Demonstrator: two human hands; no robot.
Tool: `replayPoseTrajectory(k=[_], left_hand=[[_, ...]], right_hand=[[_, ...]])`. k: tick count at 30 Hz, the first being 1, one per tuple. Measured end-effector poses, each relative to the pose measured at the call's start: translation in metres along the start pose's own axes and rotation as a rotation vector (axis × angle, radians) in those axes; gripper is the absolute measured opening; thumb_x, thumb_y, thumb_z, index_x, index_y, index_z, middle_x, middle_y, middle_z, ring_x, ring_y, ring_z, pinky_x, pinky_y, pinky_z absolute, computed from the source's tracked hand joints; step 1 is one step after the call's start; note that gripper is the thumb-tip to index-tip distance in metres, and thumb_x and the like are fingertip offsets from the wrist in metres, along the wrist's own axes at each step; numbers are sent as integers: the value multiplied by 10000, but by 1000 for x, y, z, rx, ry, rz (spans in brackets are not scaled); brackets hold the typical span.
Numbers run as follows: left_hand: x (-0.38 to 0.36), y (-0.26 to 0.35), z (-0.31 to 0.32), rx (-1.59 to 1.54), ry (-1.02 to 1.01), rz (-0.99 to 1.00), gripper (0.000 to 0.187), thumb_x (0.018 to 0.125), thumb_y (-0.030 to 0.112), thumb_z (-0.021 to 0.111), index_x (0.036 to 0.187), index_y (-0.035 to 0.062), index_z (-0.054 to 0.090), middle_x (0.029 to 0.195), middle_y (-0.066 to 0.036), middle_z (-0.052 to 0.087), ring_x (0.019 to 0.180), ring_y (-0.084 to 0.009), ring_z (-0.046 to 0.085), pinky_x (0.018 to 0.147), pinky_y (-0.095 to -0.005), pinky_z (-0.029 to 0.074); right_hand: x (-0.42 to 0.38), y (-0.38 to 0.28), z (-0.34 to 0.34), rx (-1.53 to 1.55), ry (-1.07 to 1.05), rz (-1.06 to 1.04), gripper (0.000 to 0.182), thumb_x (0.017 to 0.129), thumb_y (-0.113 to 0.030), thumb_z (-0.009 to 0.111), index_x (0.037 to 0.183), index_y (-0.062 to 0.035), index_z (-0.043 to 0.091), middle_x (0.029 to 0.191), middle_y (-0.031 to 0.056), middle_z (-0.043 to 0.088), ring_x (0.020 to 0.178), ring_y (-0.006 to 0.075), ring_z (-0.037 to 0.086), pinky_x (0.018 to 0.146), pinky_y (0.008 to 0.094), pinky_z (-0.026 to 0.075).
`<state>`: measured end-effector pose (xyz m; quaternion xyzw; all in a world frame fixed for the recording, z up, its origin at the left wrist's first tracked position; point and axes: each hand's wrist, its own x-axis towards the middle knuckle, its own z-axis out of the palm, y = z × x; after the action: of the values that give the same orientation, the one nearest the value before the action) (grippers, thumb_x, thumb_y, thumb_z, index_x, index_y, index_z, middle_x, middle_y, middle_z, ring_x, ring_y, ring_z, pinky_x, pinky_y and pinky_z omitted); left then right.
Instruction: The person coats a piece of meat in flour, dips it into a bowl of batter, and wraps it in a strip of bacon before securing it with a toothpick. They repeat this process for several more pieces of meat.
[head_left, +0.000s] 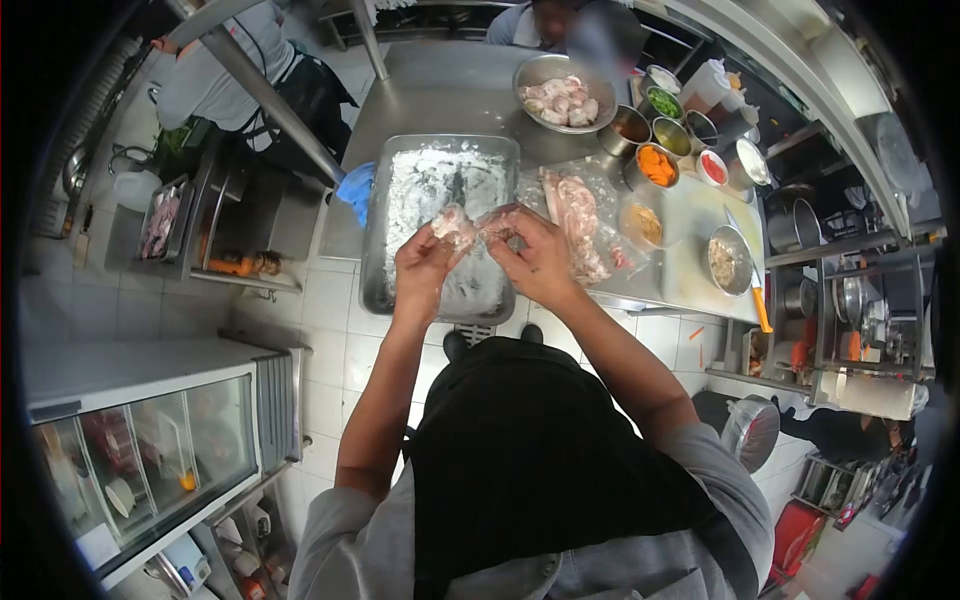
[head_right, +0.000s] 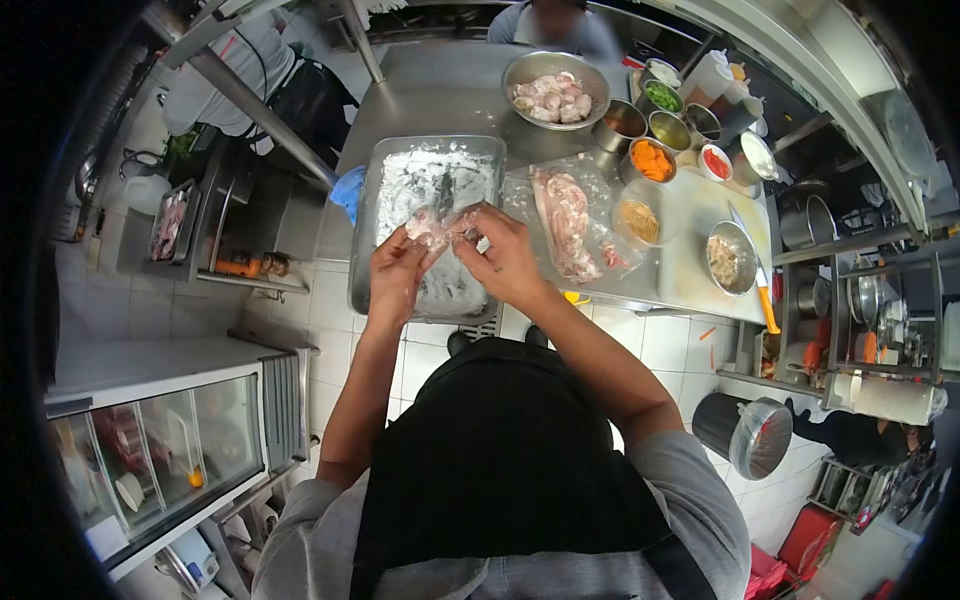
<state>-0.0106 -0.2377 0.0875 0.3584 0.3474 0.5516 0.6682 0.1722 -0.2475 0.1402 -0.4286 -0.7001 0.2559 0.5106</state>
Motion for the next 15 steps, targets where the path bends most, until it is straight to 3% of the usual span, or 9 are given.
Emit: replayPoseTrajectory(k=[5,7,9,15], left_hand=[[-6,9,-4,50,-5,-1,316,984,-23,512,1292,-62,570,1190,-115,658,1089,-180,642,998,-343,524],[-7,12,-5,54,8,2,320,982,-27,513,1296,-60,570,1185,-113,661,1087,-175,641,990,-331,524],[-6,15,-8,124,3,31,336,979,-48,486,1307,-62,557,1144,-109,675,1051,-160,652,926,-309,548],[-5,18,-24,244,-98,52,352,981,-41,498,1329,-51,548,1144,-102,680,1028,-153,655,939,-313,541]], right_hand=[[-3,-3,18,5,-37,92,156,817,-28,671,972,-13,658,943,147,656,803,314,656,697,386,527],[-4,2,26,-62,-21,-75,134,822,-28,666,948,4,636,943,165,644,812,353,650,701,404,530],[-6,3,33,-61,-16,-58,124,823,-28,663,936,9,625,943,172,641,818,363,647,702,405,530],[-13,12,52,-108,25,-89,123,821,-25,661,929,10,612,956,171,629,825,363,641,702,401,527]])
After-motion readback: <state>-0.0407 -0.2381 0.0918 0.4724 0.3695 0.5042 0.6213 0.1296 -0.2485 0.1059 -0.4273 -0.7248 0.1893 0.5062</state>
